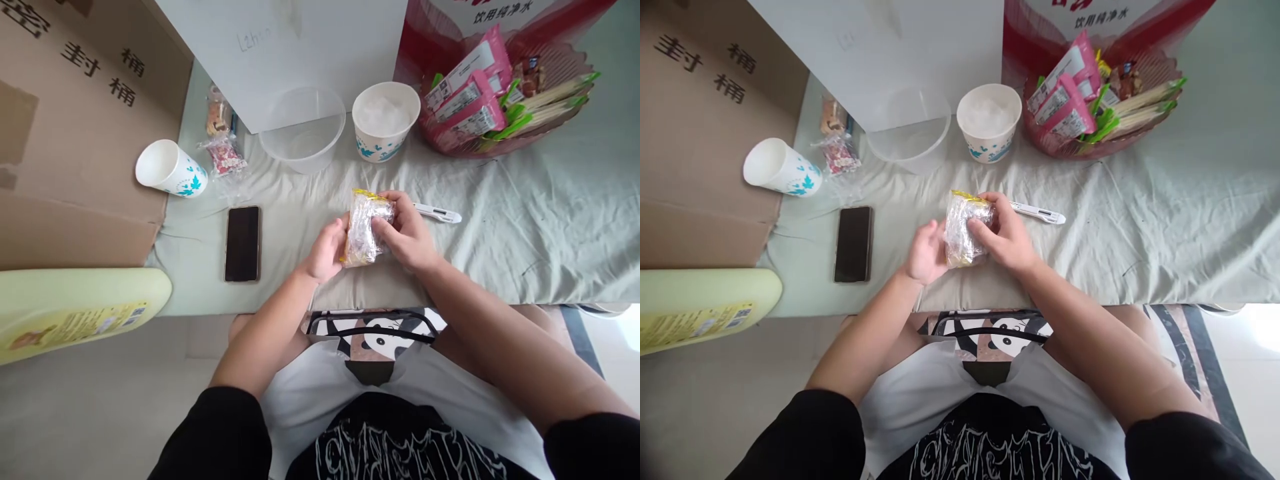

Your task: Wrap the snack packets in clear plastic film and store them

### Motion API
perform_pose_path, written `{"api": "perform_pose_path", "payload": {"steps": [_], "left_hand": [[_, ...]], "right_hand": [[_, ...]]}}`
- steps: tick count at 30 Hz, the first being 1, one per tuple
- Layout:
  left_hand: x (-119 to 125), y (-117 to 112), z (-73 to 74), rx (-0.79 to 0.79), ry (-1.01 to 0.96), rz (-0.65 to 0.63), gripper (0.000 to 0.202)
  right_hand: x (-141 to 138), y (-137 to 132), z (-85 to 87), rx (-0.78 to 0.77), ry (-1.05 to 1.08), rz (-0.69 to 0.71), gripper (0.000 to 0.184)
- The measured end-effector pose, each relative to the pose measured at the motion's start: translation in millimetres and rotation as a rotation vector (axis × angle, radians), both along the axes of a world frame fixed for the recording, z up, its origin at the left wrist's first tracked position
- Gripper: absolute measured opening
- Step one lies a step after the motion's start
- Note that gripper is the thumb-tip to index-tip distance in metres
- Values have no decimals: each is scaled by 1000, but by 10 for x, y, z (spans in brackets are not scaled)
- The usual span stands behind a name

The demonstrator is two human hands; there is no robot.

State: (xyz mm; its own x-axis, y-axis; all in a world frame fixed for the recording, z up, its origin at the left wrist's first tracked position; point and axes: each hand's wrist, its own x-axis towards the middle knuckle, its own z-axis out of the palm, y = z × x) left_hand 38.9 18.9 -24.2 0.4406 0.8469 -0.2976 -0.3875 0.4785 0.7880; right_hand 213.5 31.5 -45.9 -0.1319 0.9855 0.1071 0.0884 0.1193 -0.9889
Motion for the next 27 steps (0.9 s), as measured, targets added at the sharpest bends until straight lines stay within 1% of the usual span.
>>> {"api": "perform_pose_path", "payload": {"steps": [2, 3, 6, 8, 9, 10, 11, 13, 15, 16, 18, 20, 22, 24, 27], "left_hand": [[-11, 13, -5, 10, -5, -31, 76], [-20, 15, -19, 21, 15, -41, 76], [-46, 10, -83, 58, 88, -31, 65], [-62, 4, -120, 81, 110, 2, 58], [-73, 5, -133, 93, 115, 22, 56], [-87, 10, -140, 104, 119, 45, 55], [-108, 21, -142, 115, 125, 80, 55], [-167, 57, -131, 142, 145, 180, 58], [-243, 105, -105, 182, 174, 297, 61], [-282, 130, -91, 206, 189, 347, 63], [-352, 173, -68, 253, 213, 409, 64], [-399, 205, -62, 283, 230, 435, 65], [-421, 225, -76, 285, 239, 453, 67], [-422, 238, -104, 260, 244, 465, 68], [-405, 252, -153, 232, 254, 475, 65]], "right_hand": [[-4, -7, -4, 13, -63, -10, 49], [-6, -13, -8, 24, -96, -10, 48], [-18, -44, -23, 48, -168, 16, 51], [-21, -65, -36, 72, -168, 44, 56], [-13, -71, -40, 96, -158, 42, 56], [7, -71, -42, 129, -150, 18, 53], [41, -62, -40, 165, -151, -35, 47], [150, -20, -28, 232, -213, -209, 36], [296, 48, -21, 277, -369, -392, 30], [370, 84, -26, 287, -468, -457, 28], [497, 143, -65, 277, -659, -518, 29], [581, 170, -136, 243, -799, -519, 31], [624, 169, -209, 229, -867, -500, 28], [636, 155, -248, 248, -878, -483, 18], [611, 138, -206, 278, -842, -465, 8]]}}
